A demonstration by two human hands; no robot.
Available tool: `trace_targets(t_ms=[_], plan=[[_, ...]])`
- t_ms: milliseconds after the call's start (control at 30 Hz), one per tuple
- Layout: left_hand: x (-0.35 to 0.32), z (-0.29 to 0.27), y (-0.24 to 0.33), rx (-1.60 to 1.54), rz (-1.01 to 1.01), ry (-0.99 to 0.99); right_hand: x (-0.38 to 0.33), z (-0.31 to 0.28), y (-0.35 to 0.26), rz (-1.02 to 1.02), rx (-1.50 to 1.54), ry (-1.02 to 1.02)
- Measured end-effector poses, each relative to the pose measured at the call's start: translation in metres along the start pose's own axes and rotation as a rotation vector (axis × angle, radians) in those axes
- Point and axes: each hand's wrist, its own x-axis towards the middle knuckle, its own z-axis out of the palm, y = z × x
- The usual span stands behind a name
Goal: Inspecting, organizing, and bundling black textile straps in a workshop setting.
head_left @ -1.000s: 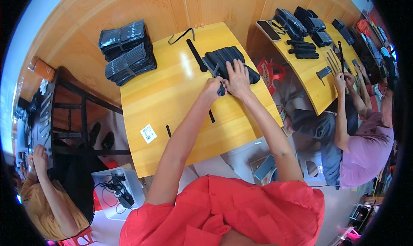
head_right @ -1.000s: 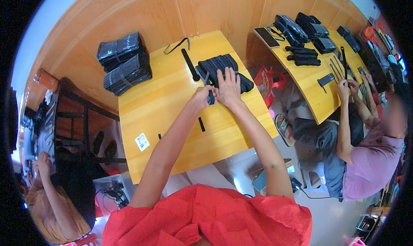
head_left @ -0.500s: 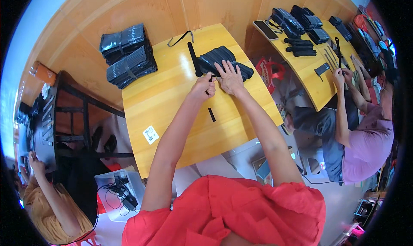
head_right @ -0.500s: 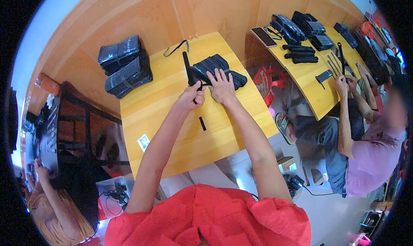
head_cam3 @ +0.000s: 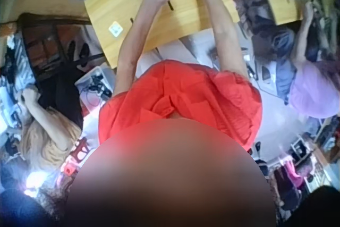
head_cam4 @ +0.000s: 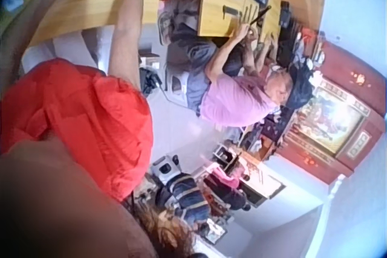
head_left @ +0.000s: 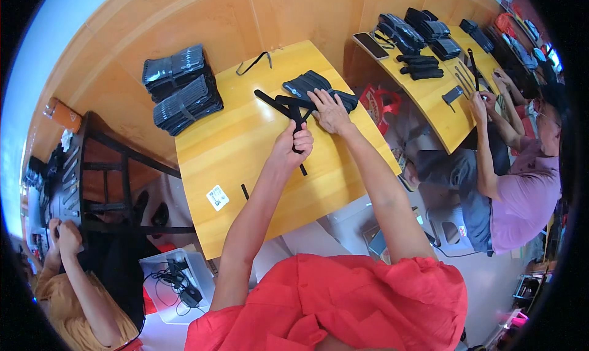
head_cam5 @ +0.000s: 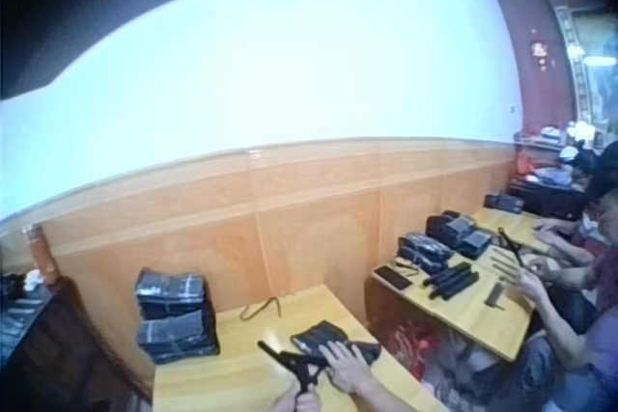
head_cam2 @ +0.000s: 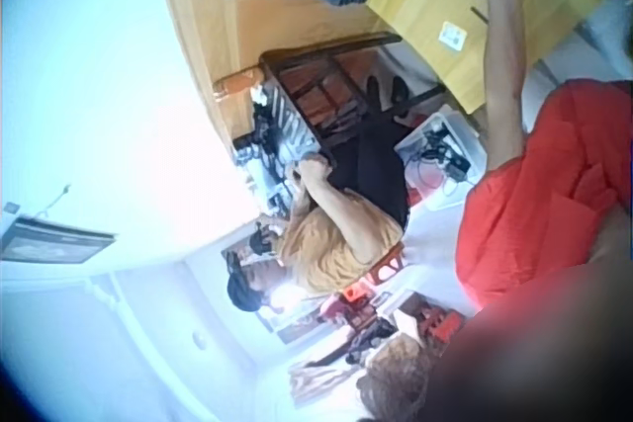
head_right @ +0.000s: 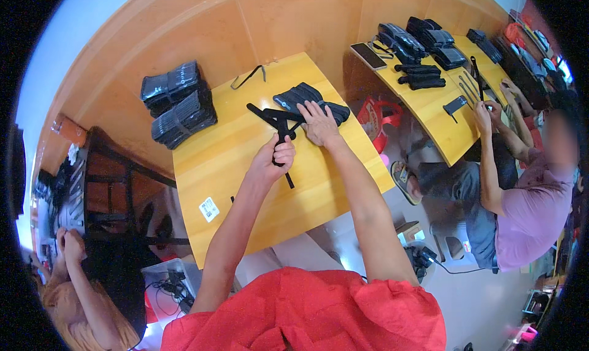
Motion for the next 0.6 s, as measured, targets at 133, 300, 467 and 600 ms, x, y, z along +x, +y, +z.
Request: trace_targets(t_ms=[133,300,467,600], plan=[[-0.002,0.0,-0.01,-0.06,0.018,-0.042,-0.002,-0.005,0.0,-0.02,0.035,0.004],[-0.001,-0.017,-0.011,-0.199,-0.038,-0.235,-0.003,-0.006,0.001,-0.031,0.051,-0.025],[-0.015,-0.045,0.017,0.205,0.045,-0.205,-0.003,-0.002,0.0,-0.046,-0.014,-0.024],[-0.012,-0.049,0.021,0.796,0.359,0.221,-0.002,0.001,0.001,-0.046,-0.034,-0.004]])
